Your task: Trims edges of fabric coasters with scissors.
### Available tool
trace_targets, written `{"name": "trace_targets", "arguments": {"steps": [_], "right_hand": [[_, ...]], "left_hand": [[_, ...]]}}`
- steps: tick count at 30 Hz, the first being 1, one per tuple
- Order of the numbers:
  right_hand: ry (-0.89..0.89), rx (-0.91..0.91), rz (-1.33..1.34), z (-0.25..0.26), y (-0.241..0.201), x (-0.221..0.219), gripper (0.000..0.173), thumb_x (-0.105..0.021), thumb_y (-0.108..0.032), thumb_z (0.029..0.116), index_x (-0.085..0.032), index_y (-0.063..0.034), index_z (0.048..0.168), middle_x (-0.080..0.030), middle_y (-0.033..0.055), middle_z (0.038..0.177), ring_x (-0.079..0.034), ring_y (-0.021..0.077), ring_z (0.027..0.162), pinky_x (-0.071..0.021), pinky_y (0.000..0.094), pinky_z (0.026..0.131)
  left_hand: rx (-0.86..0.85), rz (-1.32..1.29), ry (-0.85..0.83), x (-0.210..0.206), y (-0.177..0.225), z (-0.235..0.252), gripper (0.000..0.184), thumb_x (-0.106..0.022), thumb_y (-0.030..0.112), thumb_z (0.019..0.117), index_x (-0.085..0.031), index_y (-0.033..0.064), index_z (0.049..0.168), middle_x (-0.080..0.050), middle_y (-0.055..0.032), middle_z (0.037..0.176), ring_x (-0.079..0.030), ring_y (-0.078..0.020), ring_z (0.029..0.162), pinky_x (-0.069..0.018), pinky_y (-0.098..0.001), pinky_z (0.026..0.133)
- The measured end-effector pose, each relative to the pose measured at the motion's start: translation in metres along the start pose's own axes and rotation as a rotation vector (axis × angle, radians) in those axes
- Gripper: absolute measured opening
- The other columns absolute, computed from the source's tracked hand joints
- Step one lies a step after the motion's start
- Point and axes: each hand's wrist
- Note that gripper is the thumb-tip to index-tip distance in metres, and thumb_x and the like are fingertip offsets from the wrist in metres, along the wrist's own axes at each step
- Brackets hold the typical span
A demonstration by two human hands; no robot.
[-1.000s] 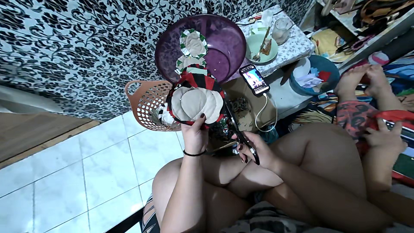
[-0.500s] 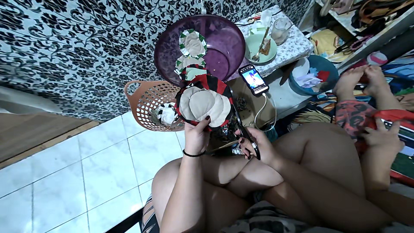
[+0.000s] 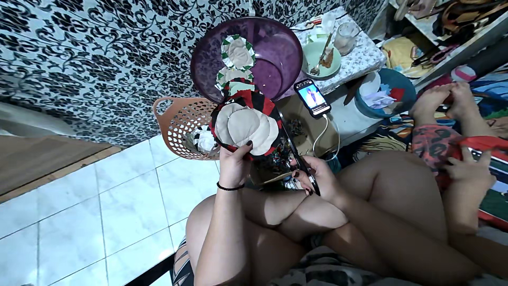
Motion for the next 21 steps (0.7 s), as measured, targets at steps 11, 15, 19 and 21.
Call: {"name": "trace_targets", "arguments": {"steps": [11, 15, 19, 21], "right_hand": [[0.014, 0.011, -0.05, -0.001, -0.001, 0.0, 0.036, -0.076, -0.027, 0.0919, -0.065, -0.0011, 0.114, -0.062, -0.0031, 0.078, -0.052, -0.0018, 0.053, -0.0471, 0.0153, 0.05], [0.007, 0.01, -0.051, -0.002, -0.001, 0.0, 0.036, -0.076, -0.025, 0.0913, -0.065, -0.0003, 0.114, -0.063, -0.0027, 0.078, -0.052, -0.0022, 0.052, -0.0464, 0.0144, 0.049], [0.007, 0.017, -0.06, -0.003, -0.001, -0.001, 0.034, -0.077, -0.024, 0.0915, -0.066, 0.0, 0.113, -0.063, -0.0035, 0.075, -0.051, -0.0024, 0.051, -0.0457, 0.0146, 0.048], [0.011, 0.018, -0.079, -0.003, 0.0, -0.001, 0.032, -0.076, -0.024, 0.0918, -0.067, 0.0001, 0.112, -0.062, -0.0042, 0.073, -0.05, -0.0027, 0.05, -0.045, 0.0144, 0.047]], "left_hand": [[-0.014, 0.023, -0.001, 0.013, 0.01, 0.004, 0.037, -0.05, -0.013, 0.0879, -0.057, 0.0113, 0.115, -0.073, -0.0009, 0.103, -0.071, -0.0111, 0.092, -0.0608, -0.0332, 0.083], [-0.023, 0.03, -0.036, 0.018, 0.013, 0.005, 0.039, -0.049, -0.013, 0.0866, -0.056, 0.0121, 0.116, -0.072, -0.0004, 0.105, -0.071, -0.0108, 0.093, -0.0604, -0.0329, 0.083], [-0.012, 0.057, -0.035, 0.022, 0.018, 0.006, 0.039, -0.049, -0.013, 0.0874, -0.055, 0.0133, 0.116, -0.073, 0.0009, 0.104, -0.071, -0.0093, 0.091, -0.0611, -0.0316, 0.082], [-0.012, 0.071, -0.034, 0.024, 0.018, 0.007, 0.039, -0.05, -0.012, 0.0872, -0.055, 0.0137, 0.115, -0.072, 0.0014, 0.103, -0.071, -0.0091, 0.091, -0.0611, -0.0313, 0.081]]}}
Point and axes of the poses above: each hand's wrist, its own z-axis towards the middle knuckle, its own x-axis out of the back of the hand, y = z × x
